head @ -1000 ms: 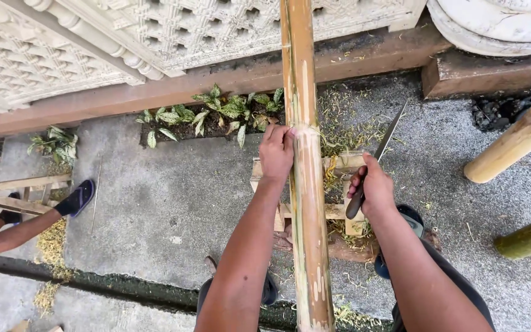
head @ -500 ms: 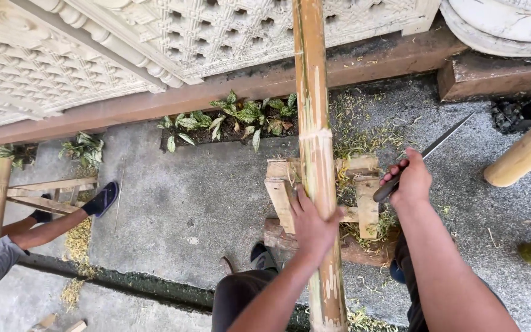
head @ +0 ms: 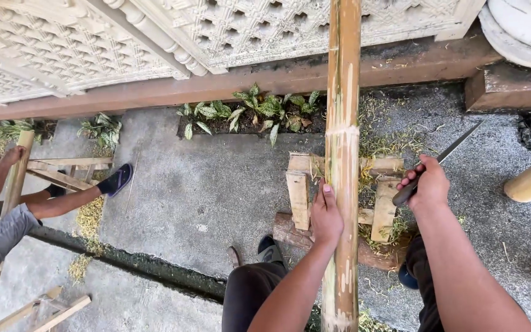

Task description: Using a knife to scrape the outer layer off bamboo poles for processing.

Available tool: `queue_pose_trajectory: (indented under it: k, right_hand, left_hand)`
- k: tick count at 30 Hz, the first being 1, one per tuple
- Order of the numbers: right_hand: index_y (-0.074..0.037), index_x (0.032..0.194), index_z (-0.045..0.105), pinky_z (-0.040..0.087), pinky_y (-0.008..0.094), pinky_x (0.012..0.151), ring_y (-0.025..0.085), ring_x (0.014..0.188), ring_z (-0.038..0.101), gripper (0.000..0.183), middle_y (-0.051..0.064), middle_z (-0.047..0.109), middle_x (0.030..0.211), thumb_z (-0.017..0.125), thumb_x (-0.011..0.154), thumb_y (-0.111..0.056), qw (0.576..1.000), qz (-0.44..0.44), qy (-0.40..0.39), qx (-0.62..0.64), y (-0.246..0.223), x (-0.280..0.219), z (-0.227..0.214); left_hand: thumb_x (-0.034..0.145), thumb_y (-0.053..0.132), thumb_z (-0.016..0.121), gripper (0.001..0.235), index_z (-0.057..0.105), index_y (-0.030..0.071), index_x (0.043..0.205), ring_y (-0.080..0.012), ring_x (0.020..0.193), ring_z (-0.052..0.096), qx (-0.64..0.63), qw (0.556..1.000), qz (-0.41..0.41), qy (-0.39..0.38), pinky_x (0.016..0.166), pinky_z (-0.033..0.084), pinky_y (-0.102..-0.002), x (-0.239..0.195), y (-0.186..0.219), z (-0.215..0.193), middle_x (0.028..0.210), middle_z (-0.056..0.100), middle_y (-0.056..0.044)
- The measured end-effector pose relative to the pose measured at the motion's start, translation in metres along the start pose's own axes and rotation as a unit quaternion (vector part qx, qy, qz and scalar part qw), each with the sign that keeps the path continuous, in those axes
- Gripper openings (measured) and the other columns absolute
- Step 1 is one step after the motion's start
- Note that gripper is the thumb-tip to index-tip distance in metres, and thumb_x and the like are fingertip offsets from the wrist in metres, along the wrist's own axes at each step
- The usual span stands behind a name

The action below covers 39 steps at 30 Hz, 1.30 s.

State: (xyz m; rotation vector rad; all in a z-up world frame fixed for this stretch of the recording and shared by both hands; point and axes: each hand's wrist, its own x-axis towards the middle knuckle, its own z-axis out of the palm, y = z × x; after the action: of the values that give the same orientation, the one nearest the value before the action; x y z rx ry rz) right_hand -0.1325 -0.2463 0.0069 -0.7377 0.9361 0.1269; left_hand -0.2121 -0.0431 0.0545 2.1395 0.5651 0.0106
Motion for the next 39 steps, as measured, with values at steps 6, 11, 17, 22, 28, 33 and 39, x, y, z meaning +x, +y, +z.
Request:
queue_pose_trajectory:
  k: [6, 11, 17, 22, 28, 33, 39]
  right_hand:
    - [-0.016, 0.081, 0.044, 0.043, 0.041, 0.058, 0.017, 0.058, 0.045, 0.026, 0.001, 0.045, 0.064, 0.057, 0.100, -0.027, 1.000, -0.001, 0.006, -0.008, -0.001, -0.011, 0.001]
    - [-0.017, 0.082, 0.045, 0.044, 0.039, 0.057, 0.016, 0.058, 0.046, 0.024, 0.000, 0.046, 0.065, 0.059, 0.099, -0.028, 1.000, 0.011, 0.017, -0.020, 0.008, -0.006, 0.004]
    - [-0.016, 0.079, 0.045, 0.043, 0.039, 0.054, 0.018, 0.056, 0.046, 0.028, 0.002, 0.045, 0.063, 0.062, 0.097, -0.029, 0.999, -0.009, -0.014, -0.028, 0.022, 0.016, -0.008]
    - [-0.016, 0.079, 0.045, 0.045, 0.039, 0.054, 0.018, 0.055, 0.047, 0.029, 0.001, 0.046, 0.063, 0.062, 0.097, -0.032, 0.997, -0.014, 0.009, -0.070, 0.014, 0.008, -0.011]
    - [-0.012, 0.084, 0.052, 0.047, 0.038, 0.053, 0.017, 0.056, 0.051, 0.026, 0.001, 0.050, 0.065, 0.065, 0.101, -0.027, 0.980, -0.096, -0.029, -0.171, 0.000, 0.000, -0.016]
    - [-0.010, 0.084, 0.053, 0.048, 0.034, 0.050, 0.015, 0.053, 0.052, 0.031, 0.001, 0.052, 0.066, 0.070, 0.106, -0.024, 0.962, -0.170, -0.022, -0.211, 0.007, -0.024, 0.004]
    - [-0.010, 0.092, 0.055, 0.035, 0.028, 0.047, 0.010, 0.052, 0.044, 0.025, 0.000, 0.048, 0.067, 0.065, 0.110, -0.025, 0.886, -0.292, -0.117, -0.342, 0.008, -0.116, 0.020]
  left_hand:
    - [0.109, 0.044, 0.030, 0.058, 0.070, 0.003, 0.107, -0.0286, 0.071, 0.066, 0.029, 0.994, -0.104, -0.008, 0.072, 0.055, -0.047, -0.005, 0.005, -0.002, 0.075, 0.066, -0.015]
    - [0.109, 0.035, 0.033, 0.042, 0.060, 0.006, 0.125, -0.0276, 0.058, 0.063, 0.045, 0.993, -0.108, 0.010, 0.060, 0.052, -0.048, -0.011, 0.029, -0.017, 0.064, 0.062, -0.010]
    - [0.105, 0.023, 0.041, 0.043, 0.048, 0.008, 0.145, -0.0343, 0.063, 0.065, 0.018, 0.997, -0.041, 0.062, 0.064, 0.050, -0.051, -0.011, -0.002, -0.004, 0.070, 0.068, -0.019]
    - [0.105, 0.021, 0.040, 0.043, 0.046, 0.006, 0.145, -0.0354, 0.073, 0.069, -0.068, 0.995, -0.063, 0.047, 0.071, 0.052, -0.049, -0.005, -0.033, 0.007, 0.079, 0.069, -0.019]
    - [0.114, 0.044, 0.024, 0.061, 0.056, -0.006, 0.128, -0.0418, 0.094, 0.068, -0.126, 0.968, -0.163, -0.141, 0.083, 0.053, -0.048, -0.079, -0.139, 0.007, 0.106, 0.064, -0.029]
    - [0.105, 0.047, 0.032, 0.054, 0.060, 0.009, 0.133, -0.0241, 0.109, 0.068, -0.229, 0.898, -0.220, -0.306, 0.099, 0.047, -0.041, -0.111, -0.200, 0.012, 0.119, 0.071, -0.015]
    - [0.110, 0.050, 0.024, 0.068, 0.069, 0.000, 0.103, -0.0254, 0.085, 0.069, -0.365, 0.855, -0.279, -0.243, 0.087, 0.053, -0.040, -0.059, -0.127, -0.003, 0.094, 0.073, -0.018]
